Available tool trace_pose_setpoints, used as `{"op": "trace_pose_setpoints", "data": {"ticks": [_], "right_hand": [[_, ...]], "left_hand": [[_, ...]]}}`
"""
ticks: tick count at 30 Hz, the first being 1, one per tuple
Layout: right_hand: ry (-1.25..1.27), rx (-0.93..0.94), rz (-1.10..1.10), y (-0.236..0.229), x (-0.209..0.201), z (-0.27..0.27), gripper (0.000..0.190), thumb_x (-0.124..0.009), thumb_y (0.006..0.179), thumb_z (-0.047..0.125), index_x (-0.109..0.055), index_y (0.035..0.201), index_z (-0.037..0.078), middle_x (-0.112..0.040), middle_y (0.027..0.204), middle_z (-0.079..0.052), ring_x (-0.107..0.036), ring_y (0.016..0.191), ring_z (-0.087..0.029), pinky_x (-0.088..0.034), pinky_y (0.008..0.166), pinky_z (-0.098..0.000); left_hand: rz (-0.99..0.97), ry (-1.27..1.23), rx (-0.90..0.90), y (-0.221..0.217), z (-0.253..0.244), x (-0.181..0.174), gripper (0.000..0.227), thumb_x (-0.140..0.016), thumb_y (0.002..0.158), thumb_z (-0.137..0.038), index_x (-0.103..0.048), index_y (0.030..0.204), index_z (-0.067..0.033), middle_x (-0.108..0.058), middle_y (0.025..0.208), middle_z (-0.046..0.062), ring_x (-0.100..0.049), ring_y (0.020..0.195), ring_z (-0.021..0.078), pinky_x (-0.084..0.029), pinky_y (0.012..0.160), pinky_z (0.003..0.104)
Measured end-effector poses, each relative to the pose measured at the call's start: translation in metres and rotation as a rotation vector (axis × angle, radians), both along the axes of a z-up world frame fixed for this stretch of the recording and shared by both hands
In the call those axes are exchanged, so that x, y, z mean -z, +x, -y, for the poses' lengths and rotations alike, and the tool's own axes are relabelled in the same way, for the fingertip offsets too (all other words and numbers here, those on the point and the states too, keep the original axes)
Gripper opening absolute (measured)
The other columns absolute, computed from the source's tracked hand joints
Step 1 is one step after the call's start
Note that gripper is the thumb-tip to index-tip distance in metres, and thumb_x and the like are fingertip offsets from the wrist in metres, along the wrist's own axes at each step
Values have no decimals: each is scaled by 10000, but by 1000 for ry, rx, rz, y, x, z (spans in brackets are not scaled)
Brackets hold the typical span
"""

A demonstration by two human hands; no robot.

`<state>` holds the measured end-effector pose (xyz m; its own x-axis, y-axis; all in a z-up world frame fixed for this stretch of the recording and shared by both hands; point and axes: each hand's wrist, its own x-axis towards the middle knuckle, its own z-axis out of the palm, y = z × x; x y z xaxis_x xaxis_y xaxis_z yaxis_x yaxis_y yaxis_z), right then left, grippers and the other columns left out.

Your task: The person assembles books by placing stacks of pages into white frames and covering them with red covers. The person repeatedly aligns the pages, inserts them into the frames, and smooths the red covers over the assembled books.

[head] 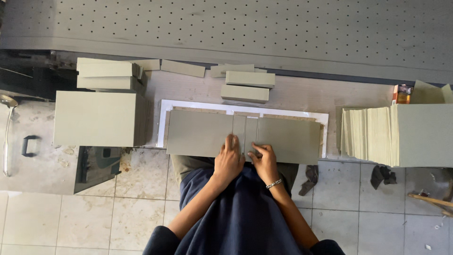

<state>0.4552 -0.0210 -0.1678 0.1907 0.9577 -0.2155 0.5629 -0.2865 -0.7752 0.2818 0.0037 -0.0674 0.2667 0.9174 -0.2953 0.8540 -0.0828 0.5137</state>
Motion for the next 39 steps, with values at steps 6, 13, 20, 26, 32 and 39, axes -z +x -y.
{"op": "trace_pose_setpoints", "data": {"ticks": [6,13,20,26,32,39], "right_hand": [[-11,-5,42,3,-9,-7,475,-894,776,183,-776,1235,153,-676,1099,-150,-734,880,-315,-626,725,-351],[-65,-125,147,10,-6,-18,472,-899,761,258,-785,1201,130,-657,1048,-147,-723,901,-349,-621,758,-389],[-75,-269,417,11,-10,-30,243,-834,827,327,-816,1047,224,-655,939,-37,-732,904,-285,-614,778,-384],[173,-330,537,15,-55,-47,563,-880,737,353,-646,1224,194,-514,1166,-81,-596,1143,-349,-501,925,-470],[182,-448,611,25,-67,-50,828,-717,800,568,-423,1556,398,-132,1681,-255,-80,1529,-571,-184,1106,-791],[148,-482,544,30,-70,-57,805,-732,804,541,-445,1544,411,-102,1704,-228,-41,1540,-552,-138,1137,-779]], "left_hand": [[-3,-75,-13,4,-3,-2,704,-660,915,-305,-443,1472,65,-321,1488,212,-643,1101,458,-625,847,542],[-4,-45,-36,2,-7,-8,621,-647,935,-249,-477,1455,45,-338,1483,195,-666,1068,470,-623,833,548],[-201,107,65,-3,-27,16,748,-869,769,-385,-570,1367,-51,-350,1506,128,-528,1287,385,-547,1008,509],[-246,198,244,-22,-42,4,1027,-823,730,-574,-398,1591,-209,-289,1689,43,-147,1551,469,-45,1200,739],[-276,174,261,-21,-44,-8,972,-800,758,-581,-436,1572,-191,-341,1671,36,-131,1567,436,-22,1205,753],[-282,150,293,-21,-52,-2,1019,-825,717,-580,-419,1572,-202,-328,1674,32,-102,1569,452,-14,1204,777]]}}
